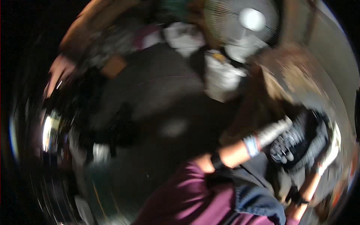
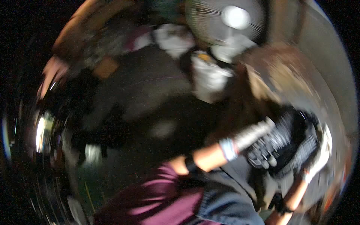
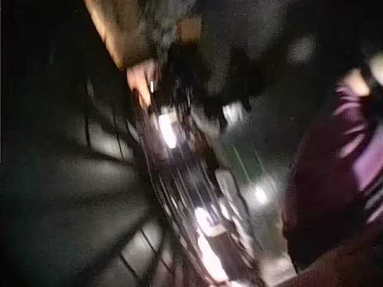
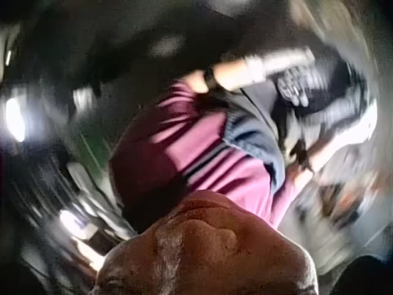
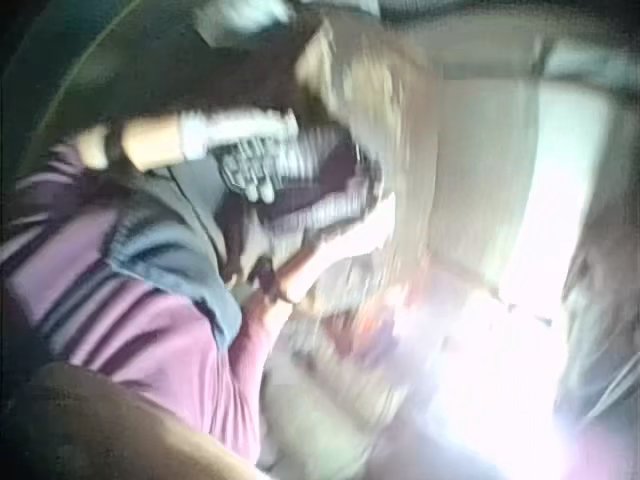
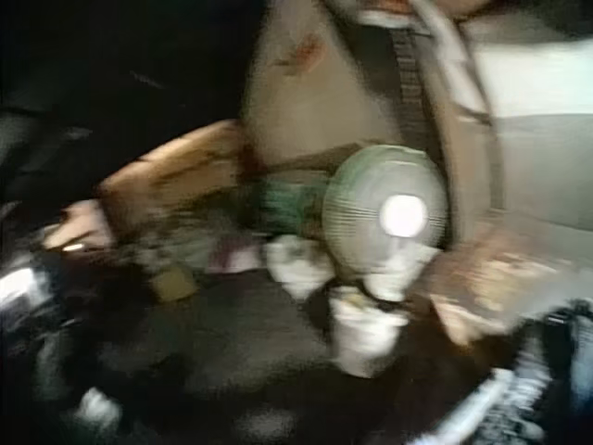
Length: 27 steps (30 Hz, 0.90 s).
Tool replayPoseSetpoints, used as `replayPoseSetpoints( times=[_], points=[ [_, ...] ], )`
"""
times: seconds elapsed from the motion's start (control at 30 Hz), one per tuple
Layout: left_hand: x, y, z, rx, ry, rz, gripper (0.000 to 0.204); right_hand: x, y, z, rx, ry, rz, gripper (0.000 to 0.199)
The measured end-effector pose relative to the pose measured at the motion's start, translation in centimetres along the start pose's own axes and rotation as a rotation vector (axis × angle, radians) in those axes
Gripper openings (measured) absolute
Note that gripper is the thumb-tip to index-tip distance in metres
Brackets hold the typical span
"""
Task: Applying adhesive to the edges of shoe soles using a small brush.
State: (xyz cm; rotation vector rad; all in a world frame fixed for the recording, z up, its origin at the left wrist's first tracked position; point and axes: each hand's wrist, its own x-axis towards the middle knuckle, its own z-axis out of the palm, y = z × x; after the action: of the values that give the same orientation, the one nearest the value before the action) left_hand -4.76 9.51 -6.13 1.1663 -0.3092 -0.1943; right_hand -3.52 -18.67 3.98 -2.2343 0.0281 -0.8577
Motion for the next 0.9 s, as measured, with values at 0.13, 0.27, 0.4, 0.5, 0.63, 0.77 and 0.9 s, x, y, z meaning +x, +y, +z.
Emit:
replayPoseSetpoints(
  times=[0.13, 0.27, 0.4, 0.5, 0.63, 0.77, 0.9],
  points=[
    [-0.4, 7.6, 3.4, -0.999, -0.288, -0.523, 0.067, -1.6, 0.1, 4.5, 0.175, -0.202, -0.015, 0.039],
    [-0.7, 8.9, 4.0, -1.086, -0.168, -0.238, 0.055, -2.0, -7.9, 5.1, 0.399, -0.283, -0.033, 0.033],
    [-0.5, 10.2, 4.0, -1.05, -0.122, -0.137, 0.058, -2.6, -10.2, 5.5, 0.437, -0.265, -0.214, 0.034],
    [-0.4, 11.6, 3.8, -0.892, 0.006, -0.363, 0.055, -2.4, -10.1, 4.2, 0.392, -0.296, -0.304, 0.035],
    [-1.7, 10.0, 0.5, -0.76, 0.074, 0.121, 0.039, -4.8, -17.4, 4.1, 0.136, -0.336, -0.386, 0.036],
    [1.7, 9.3, -4.2, -0.951, -0.306, -0.113, 0.052, -3.8, -16.9, 5.4, 0.256, -0.396, -0.726, 0.029],
    [3.7, 9.3, -5.4, -0.917, -0.497, -0.094, 0.071, -6.1, -14.4, 3.4, 0.366, -0.439, -0.486, 0.027]
  ],
)
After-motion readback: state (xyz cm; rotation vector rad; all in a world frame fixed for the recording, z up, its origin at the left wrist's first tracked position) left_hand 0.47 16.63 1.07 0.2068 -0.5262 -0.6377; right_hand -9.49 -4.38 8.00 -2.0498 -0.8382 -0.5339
